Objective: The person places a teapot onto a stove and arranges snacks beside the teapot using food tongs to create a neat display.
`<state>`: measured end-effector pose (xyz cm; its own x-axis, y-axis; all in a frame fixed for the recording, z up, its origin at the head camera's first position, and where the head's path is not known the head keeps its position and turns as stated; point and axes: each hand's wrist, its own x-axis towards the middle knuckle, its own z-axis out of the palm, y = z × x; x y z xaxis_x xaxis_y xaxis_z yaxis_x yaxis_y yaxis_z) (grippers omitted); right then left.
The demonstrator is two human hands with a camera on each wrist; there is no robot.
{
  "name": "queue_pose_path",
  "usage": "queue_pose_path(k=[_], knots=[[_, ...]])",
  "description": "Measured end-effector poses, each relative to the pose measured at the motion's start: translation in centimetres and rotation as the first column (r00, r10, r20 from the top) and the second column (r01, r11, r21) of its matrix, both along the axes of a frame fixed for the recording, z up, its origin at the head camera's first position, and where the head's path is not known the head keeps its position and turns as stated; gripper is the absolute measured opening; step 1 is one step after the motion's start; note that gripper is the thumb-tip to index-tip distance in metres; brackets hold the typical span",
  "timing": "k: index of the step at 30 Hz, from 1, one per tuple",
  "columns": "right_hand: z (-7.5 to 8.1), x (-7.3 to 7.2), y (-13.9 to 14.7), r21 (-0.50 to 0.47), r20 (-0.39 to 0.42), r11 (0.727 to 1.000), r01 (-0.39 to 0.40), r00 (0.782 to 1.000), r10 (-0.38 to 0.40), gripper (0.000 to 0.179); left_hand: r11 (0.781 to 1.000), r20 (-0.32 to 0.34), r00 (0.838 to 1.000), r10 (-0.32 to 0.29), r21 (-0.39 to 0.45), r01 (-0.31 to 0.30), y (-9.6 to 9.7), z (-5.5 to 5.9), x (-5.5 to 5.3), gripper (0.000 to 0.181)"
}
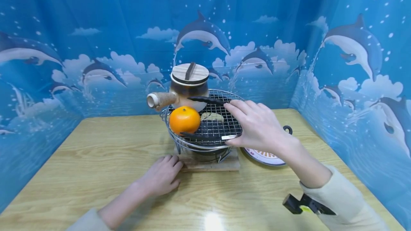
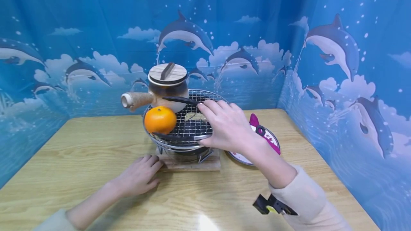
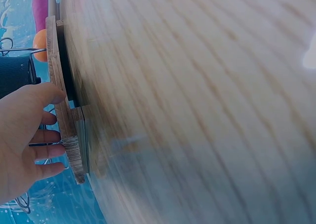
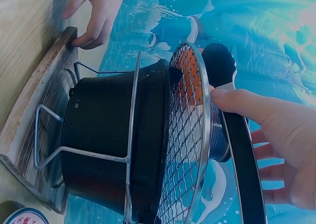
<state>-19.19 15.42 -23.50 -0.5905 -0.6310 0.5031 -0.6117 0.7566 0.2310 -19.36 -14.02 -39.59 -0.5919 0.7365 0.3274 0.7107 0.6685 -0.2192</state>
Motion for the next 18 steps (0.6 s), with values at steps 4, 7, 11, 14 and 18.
queue_pose_path(k=[4, 7, 11, 14, 18], knots=[[-0.1, 0.1, 0.4, -0.027, -0.022, 1.000, -0.004, 1.000, 0.003, 0.091, 1.000, 0.003, 1.000, 0.003, -0.002, -0.003, 0.0, 0.0, 0.0, 0.037], [-0.1, 0.3, 0.8, -0.043, -0.026, 0.999, 0.011, 1.000, -0.012, 0.091, 1.000, 0.004, 1.000, 0.004, -0.007, -0.004, 0.0, 0.0, 0.1, 0.037], [-0.1, 0.4, 1.6, -0.069, -0.051, 0.998, 0.012, 0.999, -0.016, 0.091, 1.000, 0.008, 1.000, 0.005, -0.007, -0.005, 0.0, 0.0, 0.1, 0.037], [-0.3, 0.4, 2.3, -0.089, -0.059, 0.996, 0.007, 0.998, -0.013, 0.089, 1.000, 0.015, 1.000, 0.007, -0.005, -0.007, -0.1, 0.0, 0.1, 0.038], [-0.5, 0.4, 3.1, -0.107, -0.033, 0.994, 0.020, 0.999, -0.024, 0.087, 1.000, 0.021, 1.000, 0.013, -0.008, -0.013, -0.1, 0.0, 0.1, 0.038]])
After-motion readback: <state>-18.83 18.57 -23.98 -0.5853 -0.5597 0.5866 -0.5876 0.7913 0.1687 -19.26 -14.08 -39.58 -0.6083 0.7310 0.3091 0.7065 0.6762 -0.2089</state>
